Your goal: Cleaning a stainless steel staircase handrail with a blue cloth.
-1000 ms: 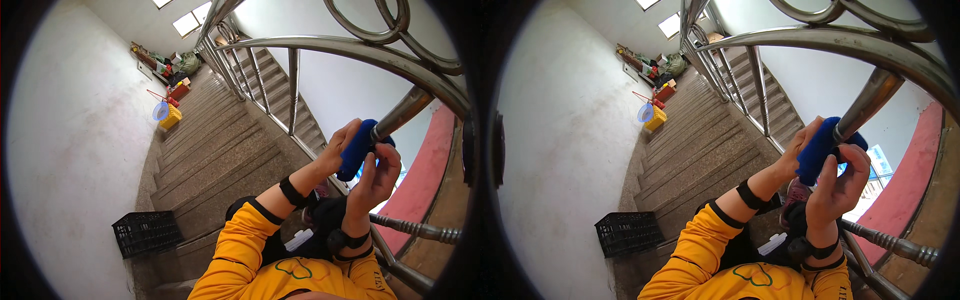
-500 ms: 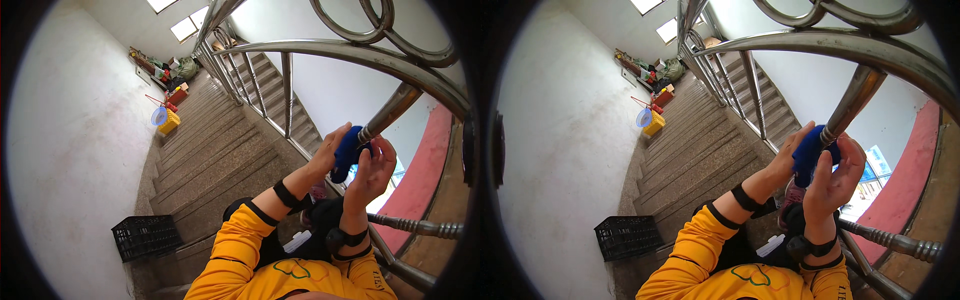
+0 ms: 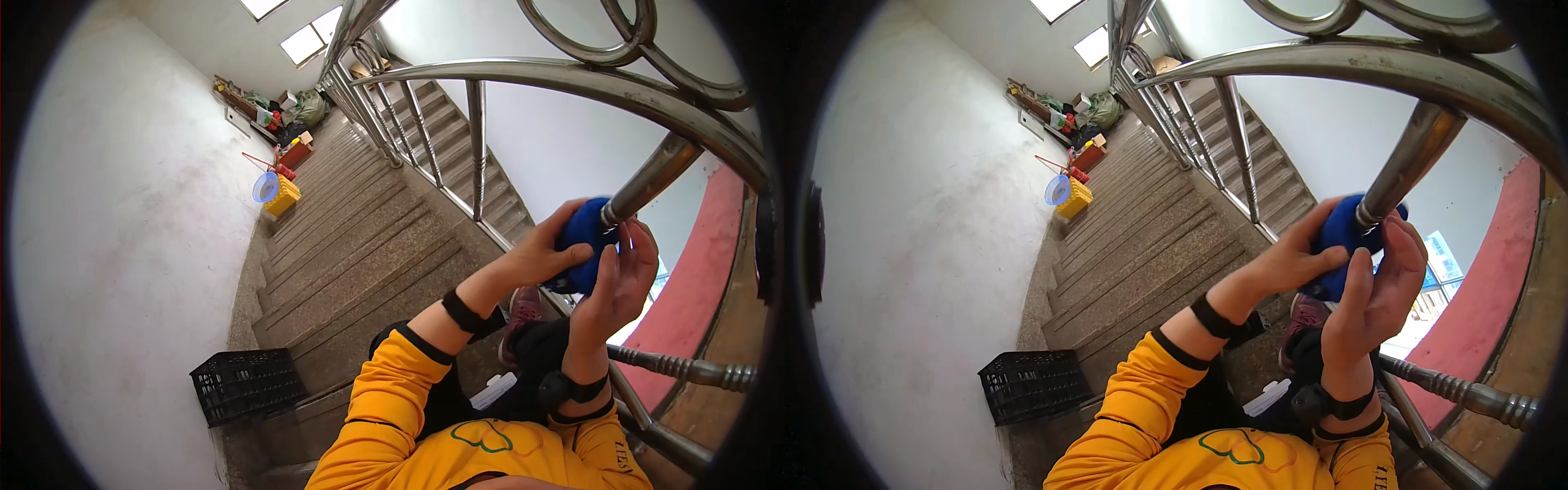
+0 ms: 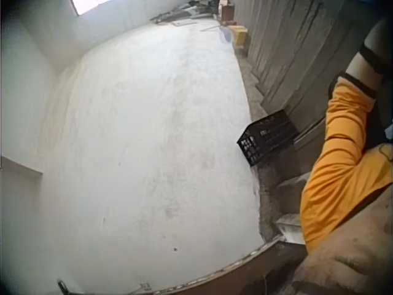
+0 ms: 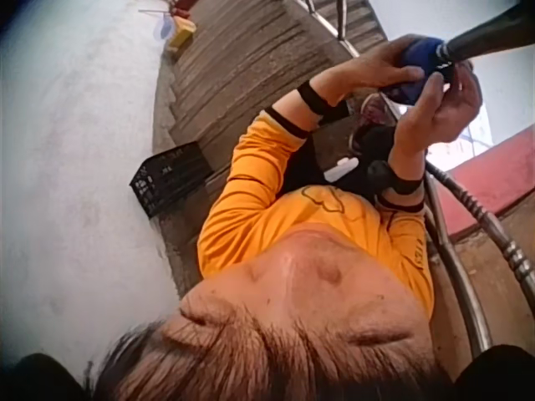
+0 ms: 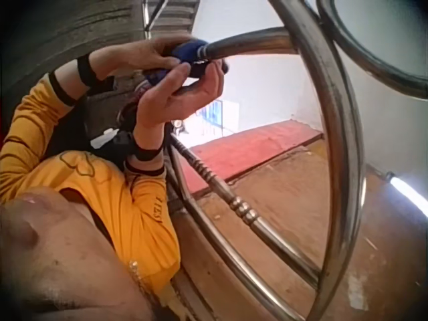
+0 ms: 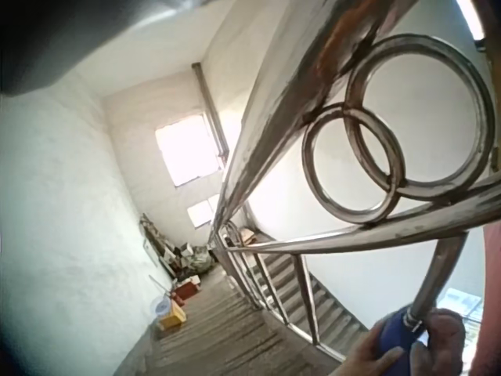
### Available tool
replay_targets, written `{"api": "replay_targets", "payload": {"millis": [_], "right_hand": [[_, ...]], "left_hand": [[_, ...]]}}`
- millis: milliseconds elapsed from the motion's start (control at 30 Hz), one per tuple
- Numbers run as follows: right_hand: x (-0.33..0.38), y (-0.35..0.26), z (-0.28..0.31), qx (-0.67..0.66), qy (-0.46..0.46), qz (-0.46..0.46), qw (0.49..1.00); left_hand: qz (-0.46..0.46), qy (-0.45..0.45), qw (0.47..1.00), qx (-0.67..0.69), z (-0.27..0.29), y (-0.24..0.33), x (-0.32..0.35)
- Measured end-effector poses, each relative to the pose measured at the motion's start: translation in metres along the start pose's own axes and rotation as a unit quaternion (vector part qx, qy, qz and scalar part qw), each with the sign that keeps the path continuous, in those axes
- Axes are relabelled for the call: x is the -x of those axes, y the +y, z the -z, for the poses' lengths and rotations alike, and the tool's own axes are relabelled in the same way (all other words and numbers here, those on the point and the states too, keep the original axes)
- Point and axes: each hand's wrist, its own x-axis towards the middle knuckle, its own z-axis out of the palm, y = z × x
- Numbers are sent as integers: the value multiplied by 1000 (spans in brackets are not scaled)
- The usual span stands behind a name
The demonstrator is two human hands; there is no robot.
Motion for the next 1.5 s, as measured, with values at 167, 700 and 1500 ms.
{"api": "replay_targets", "payload": {"millis": [167,700,1500], "right_hand": [[1,5,-3,-43,2,-12,999],[-3,18,1,-70,-96,-213,970],[2,14,-5,-64,-86,-215,971]], "left_hand": [[6,15,1000,11,9,-27,4],[24,154,972,-178,-8,-61,7],[80,175,975,-115,20,-160,38]]}}
